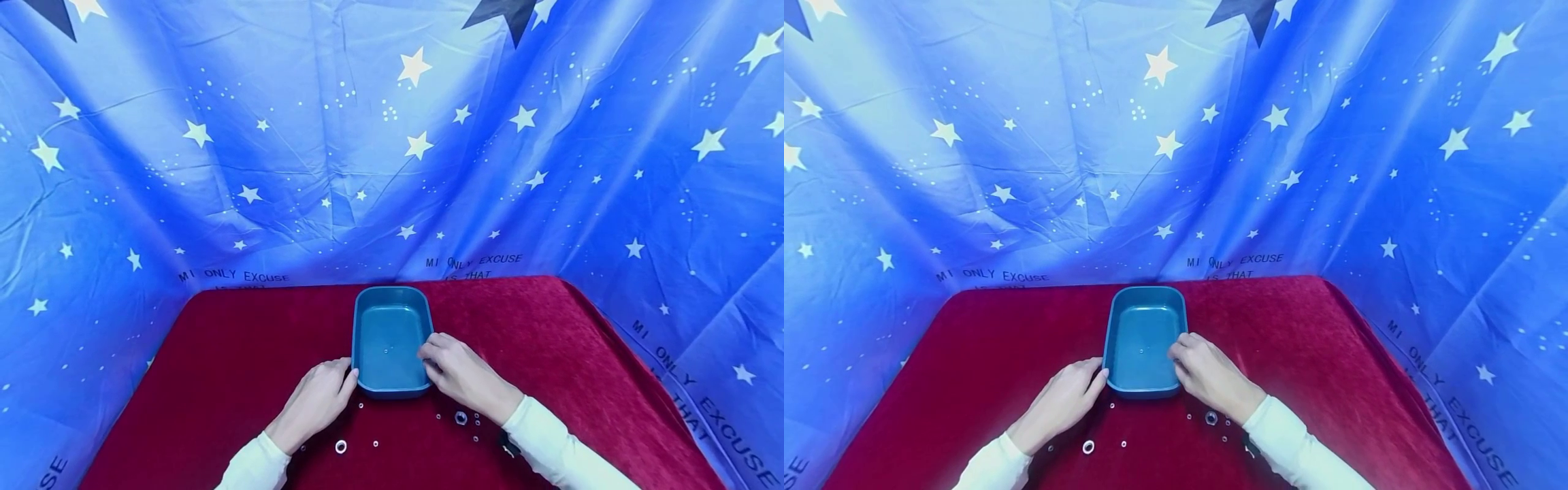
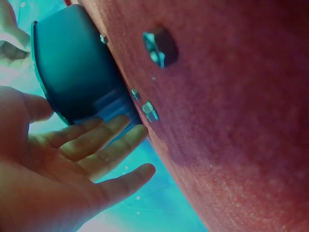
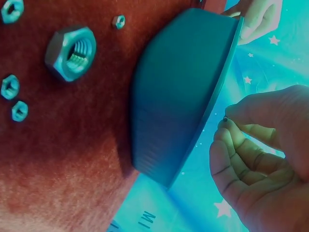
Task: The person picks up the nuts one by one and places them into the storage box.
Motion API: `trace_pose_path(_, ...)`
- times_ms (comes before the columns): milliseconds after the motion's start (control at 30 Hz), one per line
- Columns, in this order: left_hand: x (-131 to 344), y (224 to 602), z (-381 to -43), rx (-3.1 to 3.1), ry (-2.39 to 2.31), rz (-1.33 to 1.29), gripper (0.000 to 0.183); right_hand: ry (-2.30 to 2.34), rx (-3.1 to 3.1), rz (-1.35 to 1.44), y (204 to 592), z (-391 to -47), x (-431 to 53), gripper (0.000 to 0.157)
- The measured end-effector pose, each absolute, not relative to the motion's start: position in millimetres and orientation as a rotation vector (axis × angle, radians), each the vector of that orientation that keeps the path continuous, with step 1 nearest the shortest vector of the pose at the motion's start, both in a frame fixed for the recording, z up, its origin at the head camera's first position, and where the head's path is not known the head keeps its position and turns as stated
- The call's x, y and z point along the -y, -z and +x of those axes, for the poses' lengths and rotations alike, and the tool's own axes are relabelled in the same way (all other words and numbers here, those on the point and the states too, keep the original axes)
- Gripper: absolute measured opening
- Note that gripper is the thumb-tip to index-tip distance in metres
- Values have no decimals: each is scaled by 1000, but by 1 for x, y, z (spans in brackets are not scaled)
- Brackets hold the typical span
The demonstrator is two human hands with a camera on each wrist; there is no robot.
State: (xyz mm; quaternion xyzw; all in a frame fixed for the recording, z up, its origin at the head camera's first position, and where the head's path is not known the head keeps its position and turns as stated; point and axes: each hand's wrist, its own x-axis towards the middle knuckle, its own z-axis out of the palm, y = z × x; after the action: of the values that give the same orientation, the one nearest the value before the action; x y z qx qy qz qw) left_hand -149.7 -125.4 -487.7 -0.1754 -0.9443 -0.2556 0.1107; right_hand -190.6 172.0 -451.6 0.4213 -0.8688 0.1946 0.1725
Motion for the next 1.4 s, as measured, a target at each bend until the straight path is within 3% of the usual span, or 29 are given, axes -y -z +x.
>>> trace_pose_path(1400, 126, 489, -150, 2792, 786, -495, 24, -399, 2612, 1238, 463, -233, -119, 11)
